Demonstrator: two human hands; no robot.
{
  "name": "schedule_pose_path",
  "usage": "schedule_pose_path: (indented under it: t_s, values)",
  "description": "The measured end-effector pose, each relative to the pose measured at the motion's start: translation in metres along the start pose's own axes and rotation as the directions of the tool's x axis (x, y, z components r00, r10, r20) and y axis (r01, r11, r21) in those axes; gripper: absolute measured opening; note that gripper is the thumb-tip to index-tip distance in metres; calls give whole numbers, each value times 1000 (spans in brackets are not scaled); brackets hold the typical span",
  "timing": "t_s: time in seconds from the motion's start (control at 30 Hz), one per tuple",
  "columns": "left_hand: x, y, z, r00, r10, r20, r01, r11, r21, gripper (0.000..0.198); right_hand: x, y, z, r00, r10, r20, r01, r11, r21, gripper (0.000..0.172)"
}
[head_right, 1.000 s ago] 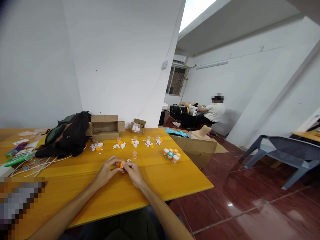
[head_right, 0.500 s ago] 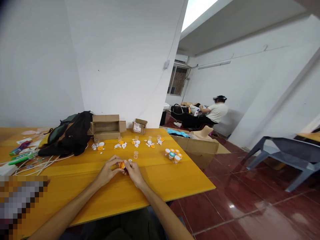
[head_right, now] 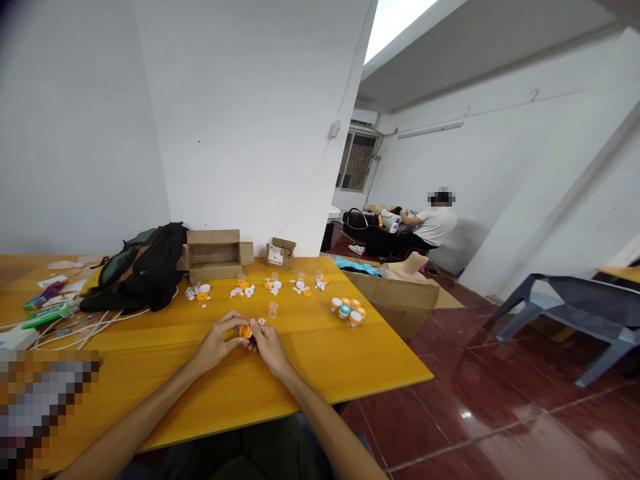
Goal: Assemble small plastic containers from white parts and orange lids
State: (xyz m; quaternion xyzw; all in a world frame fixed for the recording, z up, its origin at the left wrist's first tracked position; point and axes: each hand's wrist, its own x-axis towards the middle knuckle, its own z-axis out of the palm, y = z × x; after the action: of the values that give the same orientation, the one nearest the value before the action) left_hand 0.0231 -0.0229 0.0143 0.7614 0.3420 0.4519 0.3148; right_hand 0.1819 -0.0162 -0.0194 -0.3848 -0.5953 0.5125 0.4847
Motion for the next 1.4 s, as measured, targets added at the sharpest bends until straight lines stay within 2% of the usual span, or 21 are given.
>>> schedule_pose_path:
  t_s: [0.43,0.67,0.8,1.0,1.4]
  values:
    - [1,-2,3,1000,19,-23,-19,1000,17,17,-1,-2,2,999,11,-46,-9,998,56,71]
    - [4,-5,3,993,-13,-115,16,1000,21,20,-1,-7,-1,999,29,23,-32,986,163,63]
    - [5,-7,4,992,-27,-127,30,999,22,20,-1,-10,-1,999,40,23,-44,973,225,58]
    - [4,-8,4,992,-43,-117,49,998,49,21,1,-5,-2,999,42,32,-47,978,203,60]
    - [2,-8,5,995,-5,-100,10,998,56,19,2,-2,0,997,17,72,-28,989,145,64]
